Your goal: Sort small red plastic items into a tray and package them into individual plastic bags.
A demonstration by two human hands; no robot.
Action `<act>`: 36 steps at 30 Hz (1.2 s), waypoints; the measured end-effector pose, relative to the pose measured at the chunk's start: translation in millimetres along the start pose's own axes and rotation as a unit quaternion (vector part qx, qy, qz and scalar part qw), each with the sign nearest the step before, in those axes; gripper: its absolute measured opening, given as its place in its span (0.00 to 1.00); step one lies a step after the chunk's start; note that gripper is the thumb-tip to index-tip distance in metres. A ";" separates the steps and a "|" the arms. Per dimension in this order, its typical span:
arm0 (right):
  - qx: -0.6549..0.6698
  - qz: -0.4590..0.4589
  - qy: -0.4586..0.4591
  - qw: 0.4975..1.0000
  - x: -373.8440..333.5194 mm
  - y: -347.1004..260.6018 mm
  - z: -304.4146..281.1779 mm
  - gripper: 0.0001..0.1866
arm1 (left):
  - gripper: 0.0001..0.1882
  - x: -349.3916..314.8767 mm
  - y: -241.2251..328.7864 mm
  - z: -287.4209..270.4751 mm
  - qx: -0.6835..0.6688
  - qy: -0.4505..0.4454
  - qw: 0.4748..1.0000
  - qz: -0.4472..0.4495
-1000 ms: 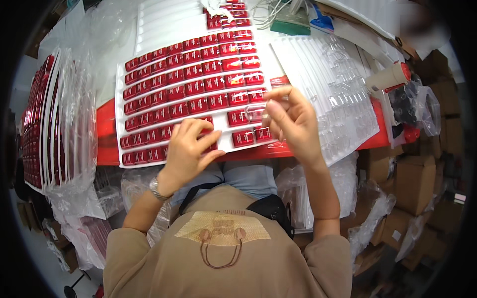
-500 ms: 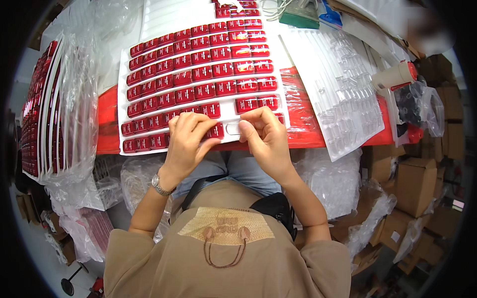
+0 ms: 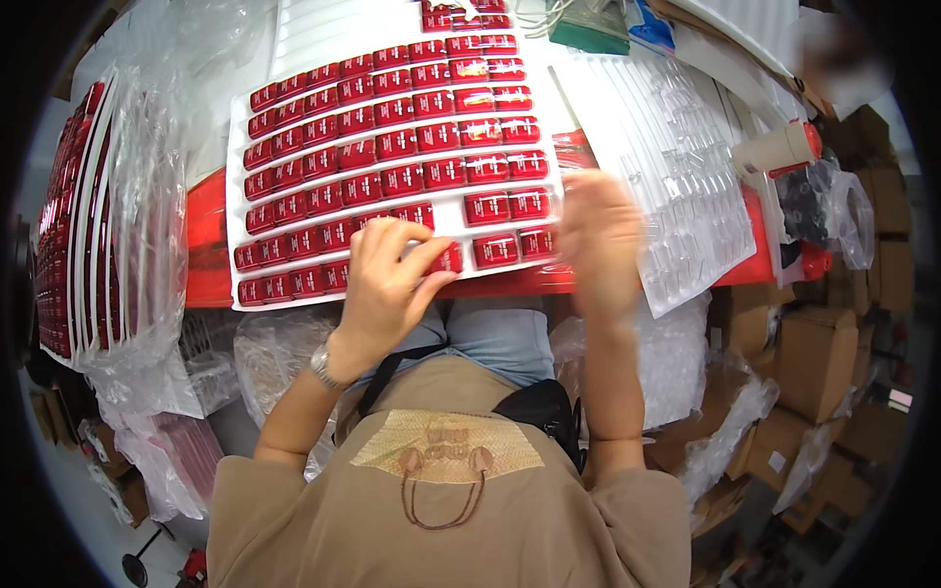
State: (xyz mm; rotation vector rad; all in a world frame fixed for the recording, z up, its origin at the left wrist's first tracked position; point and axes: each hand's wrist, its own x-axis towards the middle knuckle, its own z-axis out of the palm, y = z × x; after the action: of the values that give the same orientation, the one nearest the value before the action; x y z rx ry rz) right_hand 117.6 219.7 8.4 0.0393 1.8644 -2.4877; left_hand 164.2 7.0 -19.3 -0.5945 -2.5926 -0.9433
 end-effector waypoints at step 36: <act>-0.461 -0.156 0.076 0.870 78.5 14.3 -77.4 0.10 | 0.19 2.2 -53.1 -47.9 0.111 -0.046 0.991 -0.054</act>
State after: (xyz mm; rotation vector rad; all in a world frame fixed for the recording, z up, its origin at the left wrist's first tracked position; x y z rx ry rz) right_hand 39.7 289.2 -30.1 -0.1020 3.1138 -1.4674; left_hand 143.9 -61.3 -11.6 -0.4510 -2.7874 -0.6588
